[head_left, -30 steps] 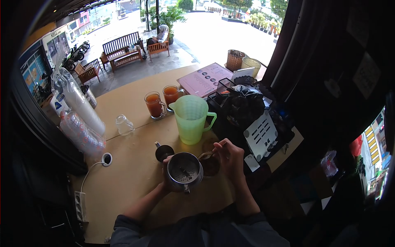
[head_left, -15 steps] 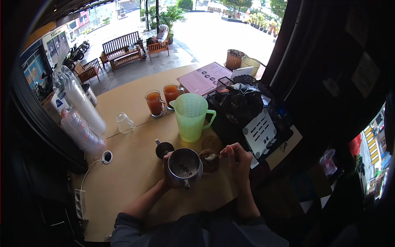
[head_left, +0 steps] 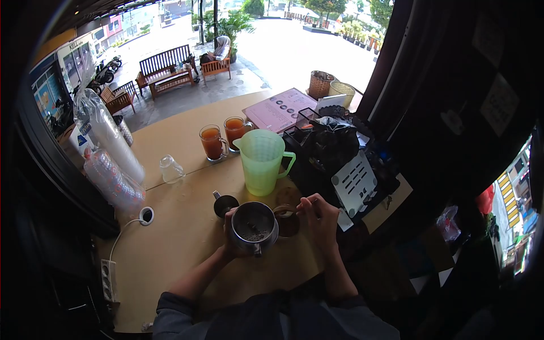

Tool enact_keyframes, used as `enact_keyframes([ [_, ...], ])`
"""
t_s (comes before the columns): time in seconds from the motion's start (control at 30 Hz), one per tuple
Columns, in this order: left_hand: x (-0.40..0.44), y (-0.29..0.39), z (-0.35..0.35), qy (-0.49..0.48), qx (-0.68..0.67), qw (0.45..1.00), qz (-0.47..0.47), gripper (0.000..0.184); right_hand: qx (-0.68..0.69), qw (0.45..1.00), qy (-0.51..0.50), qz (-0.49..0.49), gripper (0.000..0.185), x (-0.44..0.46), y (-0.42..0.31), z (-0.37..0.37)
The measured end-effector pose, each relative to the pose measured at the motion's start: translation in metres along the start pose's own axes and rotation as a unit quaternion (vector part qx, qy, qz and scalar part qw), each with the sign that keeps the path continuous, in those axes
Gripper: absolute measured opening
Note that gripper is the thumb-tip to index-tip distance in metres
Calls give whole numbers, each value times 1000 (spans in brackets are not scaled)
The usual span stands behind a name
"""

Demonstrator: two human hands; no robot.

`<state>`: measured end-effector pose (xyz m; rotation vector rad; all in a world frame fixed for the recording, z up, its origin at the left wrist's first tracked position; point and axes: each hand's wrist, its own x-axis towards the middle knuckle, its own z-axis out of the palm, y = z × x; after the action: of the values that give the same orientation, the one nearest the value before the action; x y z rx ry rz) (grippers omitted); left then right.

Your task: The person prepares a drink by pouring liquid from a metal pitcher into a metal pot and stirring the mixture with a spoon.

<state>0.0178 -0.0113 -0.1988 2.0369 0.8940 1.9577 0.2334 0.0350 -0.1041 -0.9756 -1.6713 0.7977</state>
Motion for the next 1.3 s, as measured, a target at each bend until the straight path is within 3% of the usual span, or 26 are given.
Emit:
enact_keyframes([
  [0.07, -12, -7, 4, 26, -89, 993, -72, 88, -1, 1000, -1, -4, 21, 1, 3, 3],
  [0.23, -3, -4, -3, 8, -29, 999, -45, 88, 7, 1000, -7, -2, 23, 0, 5, 4],
  [0.5, -16, -16, 0, -3, -1, 1000, -17, 92, 159, 984, 77, 29, 28, -14, -3, -7],
  [0.53, -55, -54, 4, 51, -154, 959, -233, 93, 158, 984, 77, 30, 28, -14, -6, -10],
  [0.6, -79, -72, 7, 102, -296, 844, -435, 93, 200, 967, 157, 10, 30, -15, -14, -20],
  [0.8, -64, -57, 10, 116, -306, 840, -432, 94, 257, 945, 177, -101, 31, -7, -73, -40],
  [0.87, -61, -54, 8, 87, -281, 864, -409, 93, 270, 941, 163, -123, 33, -8, -86, -35],
  [1.0, -40, -31, 7, 68, -285, 870, -395, 92, 235, 954, 22, -186, 34, -7, -93, -17],
  [1.03, -26, -14, 5, 35, -207, 932, -295, 92, 212, 955, -27, -206, 34, -6, -93, -14],
  [1.17, 9, 14, 3, 8, -47, 998, -45, 93, 175, 952, -76, -238, 30, 2, -88, -14],
  [1.3, 7, 12, 1, 6, -65, 997, -52, 93, 59, 935, -193, -292, 18, 10, -95, -19],
])
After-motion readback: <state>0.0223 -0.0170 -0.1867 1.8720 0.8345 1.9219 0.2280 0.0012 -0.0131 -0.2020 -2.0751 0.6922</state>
